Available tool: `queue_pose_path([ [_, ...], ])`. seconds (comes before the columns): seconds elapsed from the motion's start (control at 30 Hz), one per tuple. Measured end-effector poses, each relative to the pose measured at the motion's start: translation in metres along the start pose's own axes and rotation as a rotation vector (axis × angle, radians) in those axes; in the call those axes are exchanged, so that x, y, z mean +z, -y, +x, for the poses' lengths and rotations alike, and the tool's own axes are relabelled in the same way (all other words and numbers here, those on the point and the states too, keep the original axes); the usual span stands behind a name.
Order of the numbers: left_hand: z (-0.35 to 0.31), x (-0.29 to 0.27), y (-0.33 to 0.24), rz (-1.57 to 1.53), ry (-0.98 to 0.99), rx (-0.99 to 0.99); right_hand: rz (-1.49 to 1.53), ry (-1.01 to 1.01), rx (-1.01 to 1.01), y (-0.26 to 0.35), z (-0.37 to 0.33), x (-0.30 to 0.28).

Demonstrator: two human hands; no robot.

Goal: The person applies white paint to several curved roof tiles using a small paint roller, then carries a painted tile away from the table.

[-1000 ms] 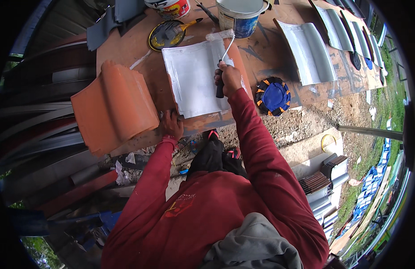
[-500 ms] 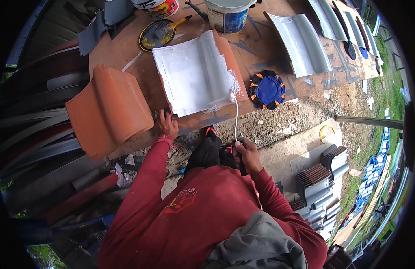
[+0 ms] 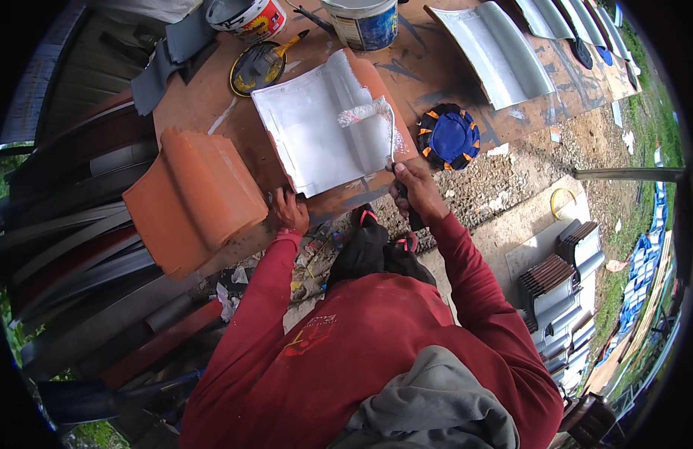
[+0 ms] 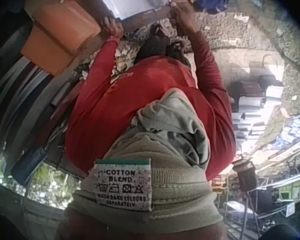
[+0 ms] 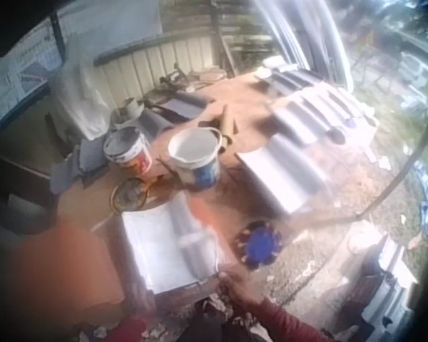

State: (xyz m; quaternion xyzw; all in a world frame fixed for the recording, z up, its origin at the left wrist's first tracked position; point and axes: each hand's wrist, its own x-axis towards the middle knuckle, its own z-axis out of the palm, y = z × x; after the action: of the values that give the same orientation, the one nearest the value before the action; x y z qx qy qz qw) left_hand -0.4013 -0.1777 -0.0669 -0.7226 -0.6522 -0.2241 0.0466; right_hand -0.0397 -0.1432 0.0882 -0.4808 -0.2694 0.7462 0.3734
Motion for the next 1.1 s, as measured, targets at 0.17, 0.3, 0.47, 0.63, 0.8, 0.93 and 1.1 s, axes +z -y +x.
queue_pose_path([
  [0.17, 0.014, -0.011, -0.015, -0.024, 0.004, 0.064, 0.031, 0.094, 0.006, 0.078, 0.097, 0.016],
  [0.3, 0.016, -0.011, -0.017, -0.054, -0.049, 0.082, 0.021, 0.112, 0.005, 0.101, 0.135, 0.016],
  [0.47, 0.012, -0.010, -0.012, -0.061, -0.050, 0.021, 0.057, 0.143, 0.014, 0.074, 0.095, 0.006],
  [0.63, 0.012, -0.016, -0.015, -0.086, -0.027, -0.002, 0.056, -0.019, 0.023, 0.063, 0.052, 0.019],
  [0.8, 0.016, -0.013, -0.012, -0.110, -0.062, 0.047, -0.238, -0.118, -0.146, 0.091, 0.114, 0.027],
  [0.93, 0.017, -0.025, -0.013, -0.151, 0.016, -0.033, -0.468, -0.096, -0.155, 0.112, 0.112, 0.048],
  [1.1, 0.021, -0.031, -0.015, -0.131, -0.010, -0.022, -0.449, -0.098, -0.044, 0.126, 0.111, 0.051],
])
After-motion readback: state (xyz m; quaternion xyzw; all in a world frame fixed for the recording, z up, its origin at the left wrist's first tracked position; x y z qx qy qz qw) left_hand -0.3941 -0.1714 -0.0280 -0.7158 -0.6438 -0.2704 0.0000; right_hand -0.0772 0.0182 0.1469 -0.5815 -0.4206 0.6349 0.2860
